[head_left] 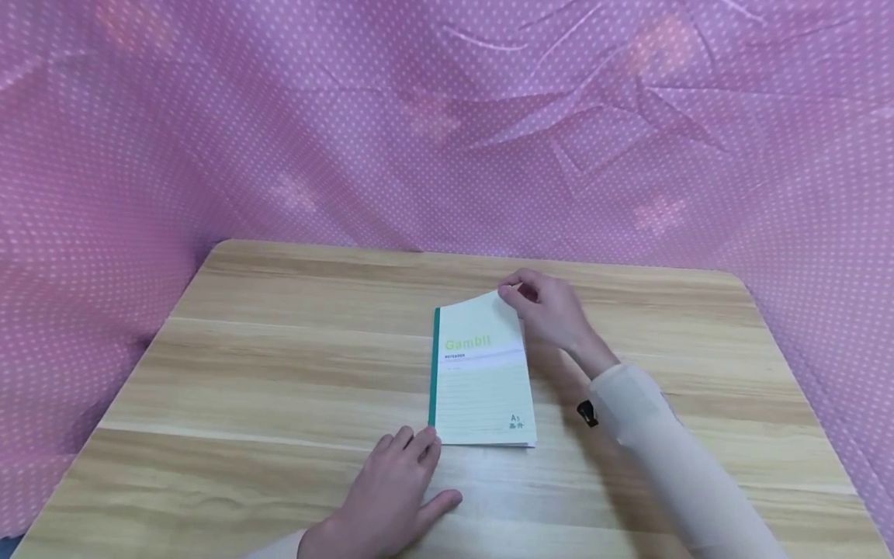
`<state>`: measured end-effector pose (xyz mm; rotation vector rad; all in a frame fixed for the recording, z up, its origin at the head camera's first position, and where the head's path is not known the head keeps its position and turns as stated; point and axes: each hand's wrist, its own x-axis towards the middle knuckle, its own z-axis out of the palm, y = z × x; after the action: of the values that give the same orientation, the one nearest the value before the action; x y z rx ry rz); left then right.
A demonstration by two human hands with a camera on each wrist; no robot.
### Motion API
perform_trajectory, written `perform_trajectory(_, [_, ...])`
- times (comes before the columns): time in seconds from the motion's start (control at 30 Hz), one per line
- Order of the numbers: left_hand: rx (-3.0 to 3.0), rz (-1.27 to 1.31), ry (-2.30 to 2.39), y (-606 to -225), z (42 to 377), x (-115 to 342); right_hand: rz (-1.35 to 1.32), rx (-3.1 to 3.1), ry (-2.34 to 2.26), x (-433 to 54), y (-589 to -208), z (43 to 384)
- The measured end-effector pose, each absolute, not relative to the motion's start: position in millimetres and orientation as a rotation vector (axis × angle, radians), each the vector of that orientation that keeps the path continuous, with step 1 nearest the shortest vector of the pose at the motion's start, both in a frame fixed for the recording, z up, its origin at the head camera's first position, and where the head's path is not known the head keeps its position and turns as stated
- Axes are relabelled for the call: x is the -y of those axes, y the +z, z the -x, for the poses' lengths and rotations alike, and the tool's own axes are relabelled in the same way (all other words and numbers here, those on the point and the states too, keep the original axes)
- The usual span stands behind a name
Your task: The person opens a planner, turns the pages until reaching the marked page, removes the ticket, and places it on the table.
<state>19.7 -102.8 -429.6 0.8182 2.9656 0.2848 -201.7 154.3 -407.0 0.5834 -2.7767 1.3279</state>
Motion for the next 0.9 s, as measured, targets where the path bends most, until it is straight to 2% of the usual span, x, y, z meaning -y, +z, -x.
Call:
perform_trajectory(0.23, [-2.859, -0.708, 0.524, -429.5, -22.1, 113.4, -0.617, 2.630, 1.830, -142.5, -394.7, 193.9])
perform_trajectory(0.4, [-2.884, -0.600, 0.757, -428.7, -24.1, 125.7, -0.812, 2.463, 2.060, -126.5, -382.1, 188.0])
perform_trajectory(0.53, [-3.097, -0.603, 0.979, -421.9, -26.6, 139.1, -1.057, 2.435, 2.073, -105.8, -380.8, 183.8])
perform_trajectory(0.67, [-3.345, -0.874, 1.273, -409.3, -27.1, 143.8, -1.233, 2.481, 2.005, -86.7, -388.8, 179.3])
perform_trajectory(0.77, [-3.462, -1.066, 1.322, -401.5, -28.2, 144.0, -1.315, 2.553, 1.900, -74.2, -393.6, 176.3])
perform_trajectory(0.83, [-3.505, -1.037, 1.216, -399.2, -30.5, 146.3, -1.347, 2.598, 1.830, -66.9, -395.3, 174.9])
perform_trajectory(0.9, [-3.531, -0.904, 1.025, -399.7, -33.9, 150.2, -1.392, 2.619, 1.764, -59.8, -397.0, 174.9])
